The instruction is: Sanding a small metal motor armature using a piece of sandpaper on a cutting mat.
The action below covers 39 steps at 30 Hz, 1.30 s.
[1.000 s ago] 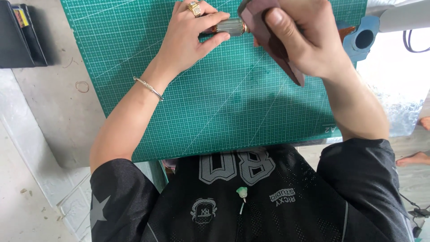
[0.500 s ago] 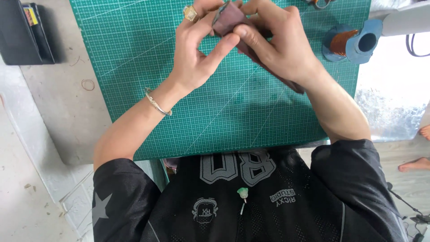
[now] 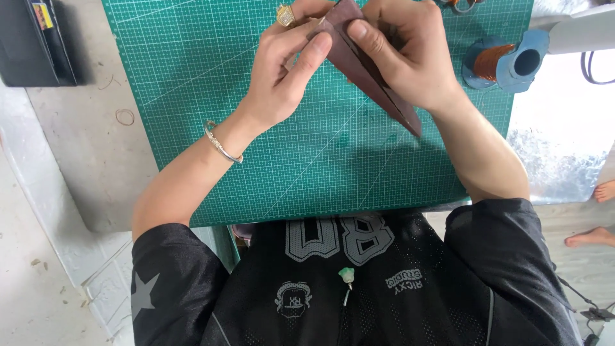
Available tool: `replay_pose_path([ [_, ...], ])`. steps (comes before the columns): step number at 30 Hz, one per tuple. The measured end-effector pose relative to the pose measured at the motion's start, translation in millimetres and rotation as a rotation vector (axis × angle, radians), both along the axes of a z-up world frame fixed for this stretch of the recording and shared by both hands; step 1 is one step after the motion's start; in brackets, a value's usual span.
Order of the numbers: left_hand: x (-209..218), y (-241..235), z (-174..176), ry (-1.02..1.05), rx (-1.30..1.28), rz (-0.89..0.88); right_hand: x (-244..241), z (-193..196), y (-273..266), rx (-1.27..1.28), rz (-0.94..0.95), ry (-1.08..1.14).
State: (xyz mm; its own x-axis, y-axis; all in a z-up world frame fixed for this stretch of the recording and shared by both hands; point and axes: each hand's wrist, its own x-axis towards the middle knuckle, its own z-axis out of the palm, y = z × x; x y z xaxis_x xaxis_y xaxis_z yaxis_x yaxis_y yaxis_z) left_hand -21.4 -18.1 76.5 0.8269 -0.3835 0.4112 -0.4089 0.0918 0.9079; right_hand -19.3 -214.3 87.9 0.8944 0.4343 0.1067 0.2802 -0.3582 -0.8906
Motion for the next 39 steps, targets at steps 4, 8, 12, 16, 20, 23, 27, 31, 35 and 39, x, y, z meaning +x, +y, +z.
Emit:
replay_pose_path([
  [4, -2, 0, 0, 0.056, -0.005, -0.038, -3, -1, 0, 0.022, -0.024, -0.034],
  [8, -1, 0, 9, -0.029, -0.006, -0.036, -3, 0, 2, 0.062, -0.022, -0.062],
  [12, -2, 2, 11, -0.008, 0.028, 0.012, -4, 9, 6, 0.079, -0.08, -0.177],
  [16, -2, 0, 13, -0.031, 0.048, 0.084, -9, 20, 6, -0.132, -0.233, -0.555],
  [20, -4, 0, 11, -0.043, 0.008, 0.06, -16, 19, 7, -0.152, -0.179, -0.753],
  [23, -6, 0, 11, -0.055, 0.051, 0.139, -19, 15, 9, -0.175, -0.056, -0.954],
  [27, -7, 0, 18, -0.107, 0.043, 0.143, -20, 25, 17, -0.326, 0.034, -0.938],
  [31, -8, 2, 19, -0.1, 0.048, 0.148, -16, 19, 9, -0.293, -0.027, -0.928],
  [35, -7, 1, 27, -0.123, 0.018, 0.098, -22, 33, 8, -0.312, -0.058, -0.755],
  [39, -7, 2, 25, -0.079, 0.054, 0.095, -23, 41, 7, -0.181, -0.072, -0.568],
])
